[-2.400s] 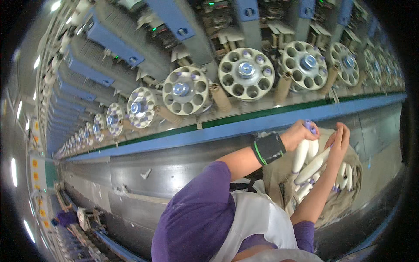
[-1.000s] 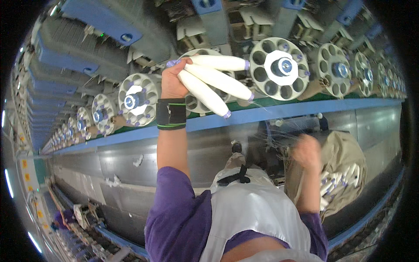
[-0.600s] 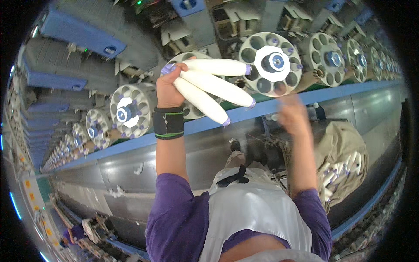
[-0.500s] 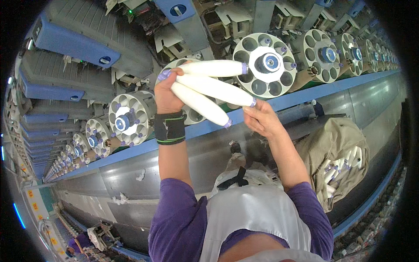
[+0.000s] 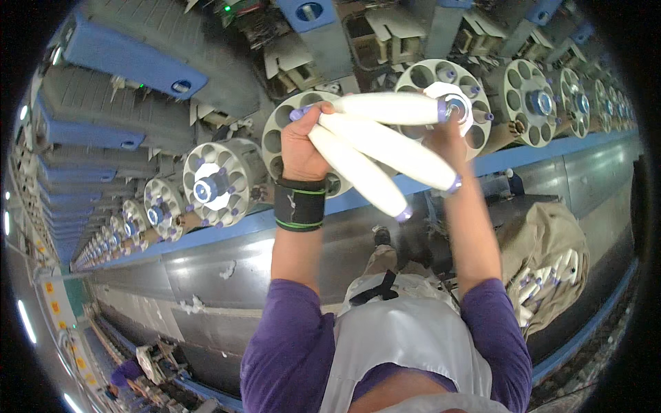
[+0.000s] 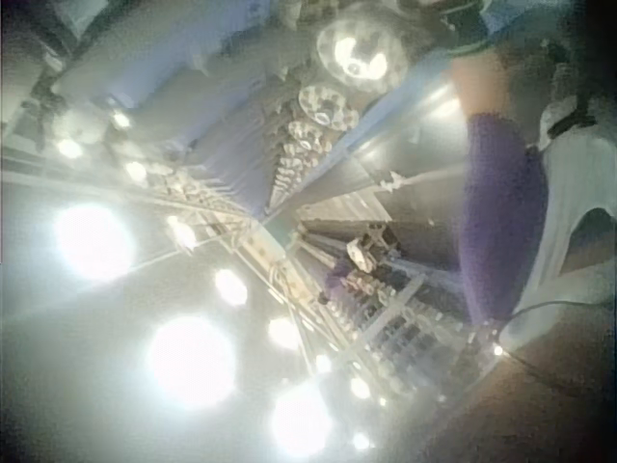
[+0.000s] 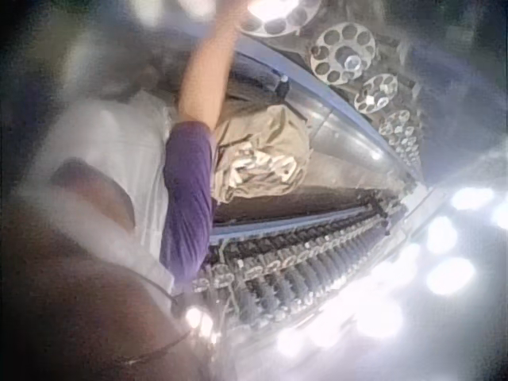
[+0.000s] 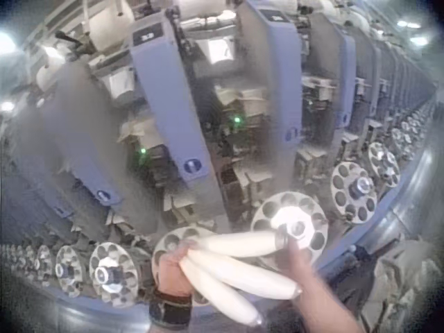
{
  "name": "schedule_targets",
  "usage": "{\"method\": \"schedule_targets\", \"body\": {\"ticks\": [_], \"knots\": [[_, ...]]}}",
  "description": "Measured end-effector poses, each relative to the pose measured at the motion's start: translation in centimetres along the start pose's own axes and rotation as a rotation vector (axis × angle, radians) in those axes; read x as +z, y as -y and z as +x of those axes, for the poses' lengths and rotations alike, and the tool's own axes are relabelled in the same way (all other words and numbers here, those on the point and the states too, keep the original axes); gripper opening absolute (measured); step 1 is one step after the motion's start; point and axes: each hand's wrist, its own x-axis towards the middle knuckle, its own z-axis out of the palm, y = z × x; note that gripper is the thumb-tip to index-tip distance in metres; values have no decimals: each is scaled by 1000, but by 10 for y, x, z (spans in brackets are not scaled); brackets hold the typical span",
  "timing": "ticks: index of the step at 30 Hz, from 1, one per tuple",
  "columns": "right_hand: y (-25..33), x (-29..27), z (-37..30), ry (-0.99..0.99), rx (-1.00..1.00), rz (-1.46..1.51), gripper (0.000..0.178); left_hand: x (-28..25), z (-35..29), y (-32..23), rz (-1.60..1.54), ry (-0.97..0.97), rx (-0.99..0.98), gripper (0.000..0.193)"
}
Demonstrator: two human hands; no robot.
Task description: The person repeatedly picks white cylindrical spools from a cloth sack and places them into slots on rotating circular holders mounted on a machine. The person walks along the machine, handling spools in small batches and inserting them one by one.
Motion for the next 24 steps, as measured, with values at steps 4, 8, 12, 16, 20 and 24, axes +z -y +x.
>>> {"method": "schedule_targets", "body": {"ticks": [4,8,12,16,20,24], "knots": [[-34,14,-51,516,592,441,49,-8,4,-31,45,170,92,23],[-51,-37,-66,404,521,3,27,-26,-18,-59,540,-93,172,11],[-72,4,-45,690,384,-256,22,-47,-27,-2,1076,-223,211,11],[-51,72,-39,999,96,-455,20,-57,-30,46,1761,27,452,9],[-12,120,18,816,-457,-542,18,-26,-34,18,503,0,95,40],[-18,142,76,328,-274,-165,22,-4,-23,-55,823,-326,496,40]]}}
